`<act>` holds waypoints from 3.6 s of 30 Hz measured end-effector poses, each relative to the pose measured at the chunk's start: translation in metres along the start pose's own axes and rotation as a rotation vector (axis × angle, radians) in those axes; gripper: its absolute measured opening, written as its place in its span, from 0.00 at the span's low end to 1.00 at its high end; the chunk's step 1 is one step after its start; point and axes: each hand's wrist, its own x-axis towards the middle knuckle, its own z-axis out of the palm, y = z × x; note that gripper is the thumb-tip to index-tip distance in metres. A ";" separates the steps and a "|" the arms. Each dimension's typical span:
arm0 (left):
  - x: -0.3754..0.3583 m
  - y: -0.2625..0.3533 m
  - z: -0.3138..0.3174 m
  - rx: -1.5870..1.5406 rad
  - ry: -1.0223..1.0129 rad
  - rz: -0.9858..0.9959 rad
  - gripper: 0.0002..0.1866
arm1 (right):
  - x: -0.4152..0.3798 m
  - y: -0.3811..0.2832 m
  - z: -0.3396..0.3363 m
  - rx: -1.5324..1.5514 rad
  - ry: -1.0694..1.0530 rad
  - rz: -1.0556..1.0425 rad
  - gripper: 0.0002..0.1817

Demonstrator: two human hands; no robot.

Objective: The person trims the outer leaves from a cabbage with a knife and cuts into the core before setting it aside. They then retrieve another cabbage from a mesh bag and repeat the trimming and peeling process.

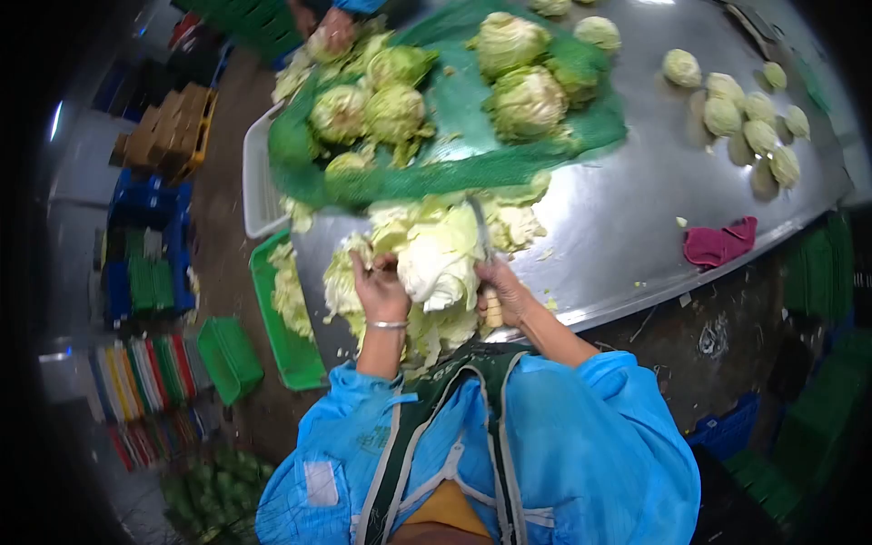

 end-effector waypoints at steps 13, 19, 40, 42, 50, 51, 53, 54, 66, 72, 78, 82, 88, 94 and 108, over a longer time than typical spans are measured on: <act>-0.039 -0.064 -0.046 2.276 -0.416 0.180 0.48 | -0.045 -0.146 -0.209 0.481 0.259 -0.613 0.32; -0.046 -0.083 -0.051 2.460 -0.384 0.063 0.52 | -0.146 -0.283 -0.267 0.404 0.803 -0.932 0.35; -0.006 0.084 -0.081 2.647 0.080 -0.016 0.50 | -0.020 -0.217 -0.255 -0.040 0.849 -0.652 0.10; 0.016 0.143 -0.088 2.682 0.140 -0.018 0.50 | -0.029 -0.200 -0.244 -0.087 0.856 -0.620 0.10; 0.125 0.239 -0.064 2.268 0.300 1.021 0.36 | -0.064 -0.080 -0.149 -0.328 0.936 -0.413 0.13; 0.133 0.227 -0.041 2.167 0.170 0.996 0.32 | -0.062 -0.060 -0.125 -0.394 0.929 -0.393 0.13; 0.155 0.173 0.010 1.955 -0.098 0.929 0.25 | -0.058 -0.028 -0.099 -0.378 0.892 -0.316 0.13; 0.171 0.149 0.017 1.863 -0.199 0.874 0.22 | -0.055 -0.018 -0.090 -0.396 0.896 -0.226 0.12; 0.300 -0.172 0.122 1.778 -0.676 0.337 0.56 | -0.073 -0.014 -0.043 -0.338 0.807 -0.263 0.09; 0.306 -0.203 0.099 1.751 -0.434 0.234 0.64 | -0.055 -0.077 -0.092 -0.482 0.844 -0.390 0.17; 0.249 -0.170 0.061 1.668 -0.597 0.325 0.58 | 0.040 -0.186 -0.094 -0.516 0.703 -0.673 0.24; 0.243 -0.158 0.060 1.472 -0.513 0.257 0.48 | 0.101 -0.212 -0.097 -0.493 0.534 -0.617 0.28; 0.221 -0.138 0.081 1.295 -0.229 0.108 0.41 | 0.098 -0.216 -0.039 -0.714 0.570 -0.548 0.35; 0.061 -0.053 0.114 1.354 -0.030 0.463 0.40 | 0.058 -0.180 0.032 -0.856 0.041 -0.613 0.47; -0.079 0.018 -0.035 2.232 0.268 0.178 0.46 | 0.076 -0.005 -0.010 -1.331 -0.025 -0.117 0.55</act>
